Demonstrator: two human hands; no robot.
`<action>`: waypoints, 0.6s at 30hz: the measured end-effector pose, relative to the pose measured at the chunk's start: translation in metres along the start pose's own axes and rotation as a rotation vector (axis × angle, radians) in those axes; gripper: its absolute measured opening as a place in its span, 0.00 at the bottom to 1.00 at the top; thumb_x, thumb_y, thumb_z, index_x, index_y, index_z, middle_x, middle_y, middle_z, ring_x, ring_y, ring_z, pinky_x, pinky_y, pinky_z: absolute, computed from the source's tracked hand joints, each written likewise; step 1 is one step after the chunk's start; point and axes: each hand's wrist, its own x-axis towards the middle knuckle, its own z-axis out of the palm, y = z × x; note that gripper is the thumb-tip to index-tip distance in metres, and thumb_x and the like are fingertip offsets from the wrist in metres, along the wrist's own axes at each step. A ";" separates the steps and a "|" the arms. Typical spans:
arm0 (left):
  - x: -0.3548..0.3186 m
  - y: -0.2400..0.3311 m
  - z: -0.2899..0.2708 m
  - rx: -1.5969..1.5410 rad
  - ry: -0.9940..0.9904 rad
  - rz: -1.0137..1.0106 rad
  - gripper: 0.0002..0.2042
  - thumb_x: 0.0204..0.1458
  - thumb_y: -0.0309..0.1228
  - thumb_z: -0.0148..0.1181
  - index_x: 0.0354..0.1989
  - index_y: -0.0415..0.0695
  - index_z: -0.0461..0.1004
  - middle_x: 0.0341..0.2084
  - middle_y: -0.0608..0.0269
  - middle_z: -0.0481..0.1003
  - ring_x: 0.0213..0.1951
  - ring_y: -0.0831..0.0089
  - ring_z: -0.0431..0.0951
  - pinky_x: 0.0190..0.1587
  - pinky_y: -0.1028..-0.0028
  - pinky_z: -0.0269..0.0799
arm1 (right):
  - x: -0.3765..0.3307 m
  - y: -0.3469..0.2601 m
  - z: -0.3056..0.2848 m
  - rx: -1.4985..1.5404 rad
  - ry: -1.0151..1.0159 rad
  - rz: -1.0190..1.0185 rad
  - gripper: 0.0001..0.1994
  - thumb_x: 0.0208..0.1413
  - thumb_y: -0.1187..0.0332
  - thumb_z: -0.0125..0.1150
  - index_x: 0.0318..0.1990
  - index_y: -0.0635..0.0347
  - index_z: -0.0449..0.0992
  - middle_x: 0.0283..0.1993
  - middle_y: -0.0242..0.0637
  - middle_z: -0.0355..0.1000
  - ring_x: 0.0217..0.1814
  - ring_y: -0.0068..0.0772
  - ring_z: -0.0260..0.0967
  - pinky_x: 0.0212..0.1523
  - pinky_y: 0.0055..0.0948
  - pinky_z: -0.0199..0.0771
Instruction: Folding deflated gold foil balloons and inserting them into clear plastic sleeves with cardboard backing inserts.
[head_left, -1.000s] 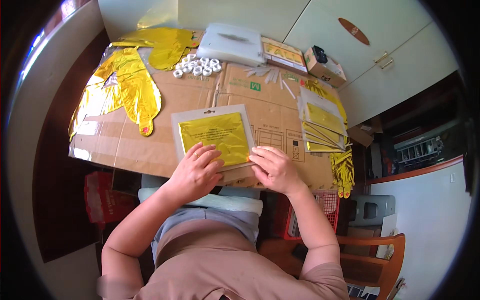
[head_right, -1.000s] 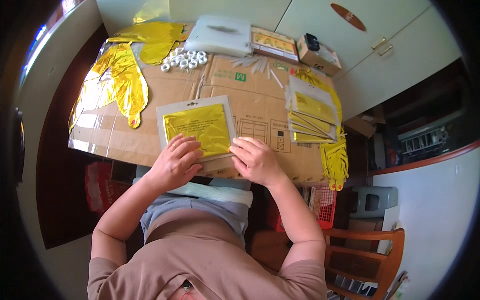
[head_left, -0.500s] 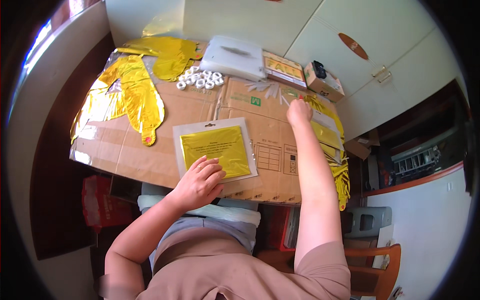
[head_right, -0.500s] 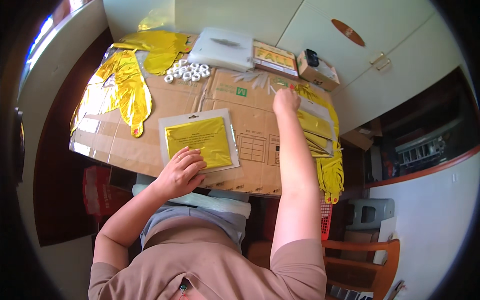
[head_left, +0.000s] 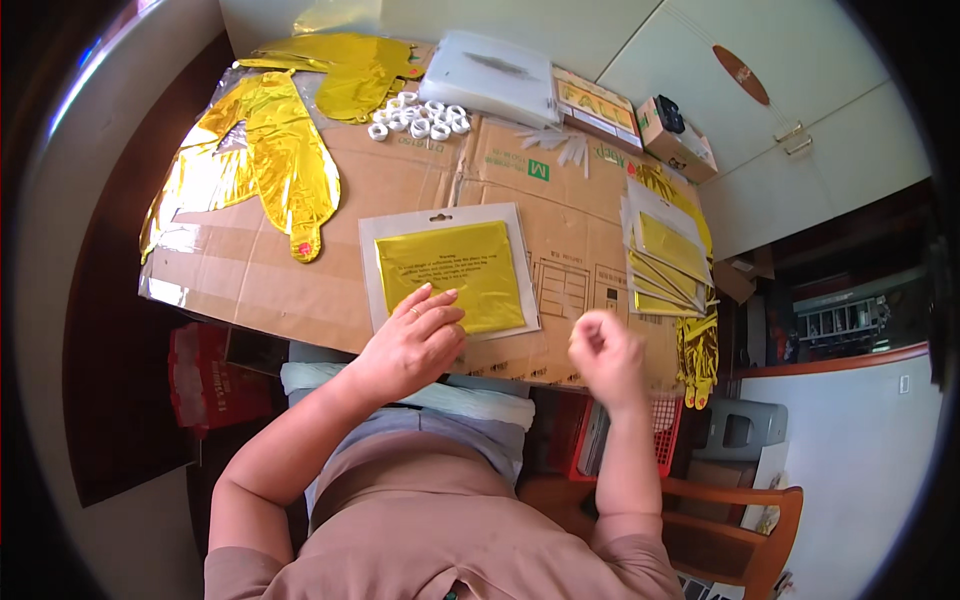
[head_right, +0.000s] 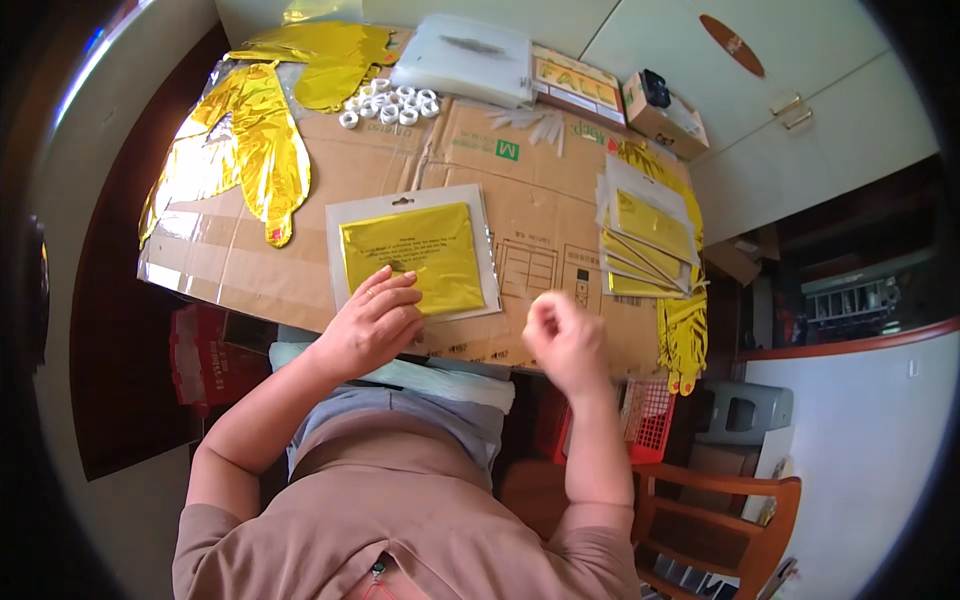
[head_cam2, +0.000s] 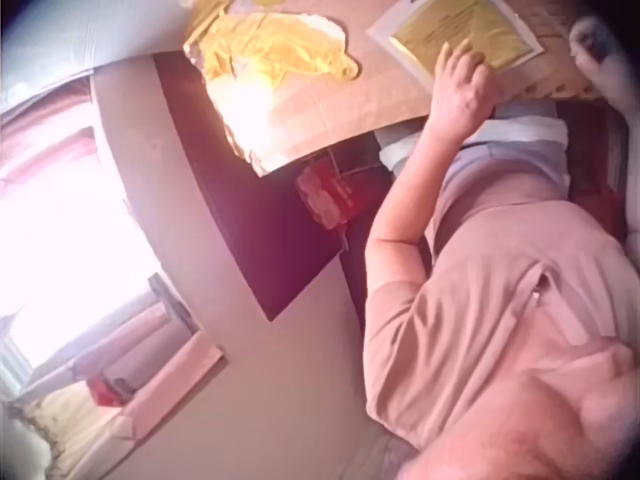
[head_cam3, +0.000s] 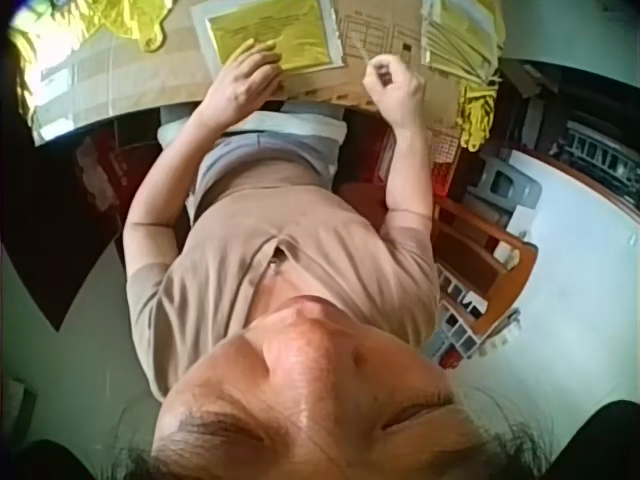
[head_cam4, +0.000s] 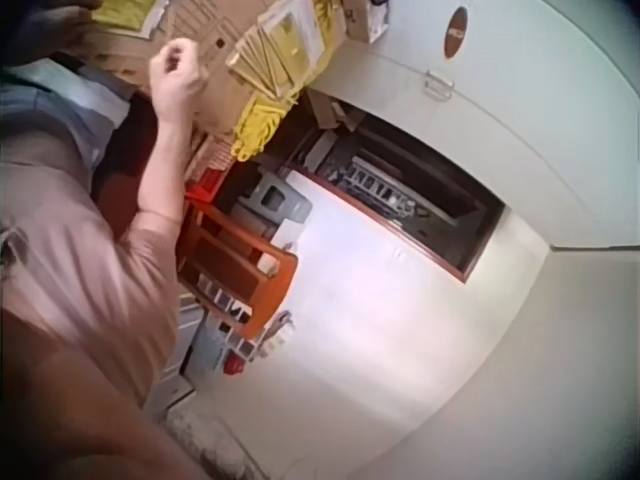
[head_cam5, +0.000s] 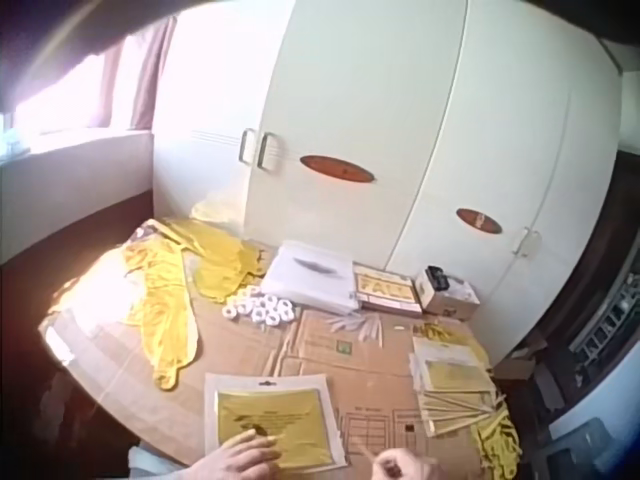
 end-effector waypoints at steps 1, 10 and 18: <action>0.001 0.000 0.001 -0.009 0.005 -0.002 0.10 0.51 0.25 0.68 0.40 0.43 0.77 0.46 0.57 0.76 0.60 0.56 0.75 0.67 0.52 0.64 | -0.018 -0.005 0.001 0.023 -0.029 -0.003 0.05 0.51 0.75 0.67 0.34 0.58 0.76 0.24 0.36 0.75 0.23 0.35 0.75 0.28 0.33 0.75; 0.003 0.001 -0.001 -0.054 0.008 -0.020 0.09 0.55 0.24 0.65 0.43 0.42 0.75 0.47 0.57 0.76 0.60 0.55 0.74 0.68 0.52 0.64 | -0.053 -0.015 0.027 -0.251 0.109 -0.414 0.12 0.46 0.82 0.67 0.37 0.60 0.71 0.28 0.38 0.72 0.29 0.42 0.72 0.33 0.38 0.75; 0.002 0.001 0.000 -0.079 0.016 -0.026 0.08 0.55 0.23 0.64 0.42 0.42 0.74 0.47 0.57 0.77 0.60 0.55 0.74 0.67 0.52 0.64 | -0.048 -0.012 0.041 -0.359 0.133 -0.507 0.13 0.49 0.80 0.67 0.40 0.60 0.72 0.30 0.38 0.71 0.31 0.41 0.72 0.34 0.37 0.74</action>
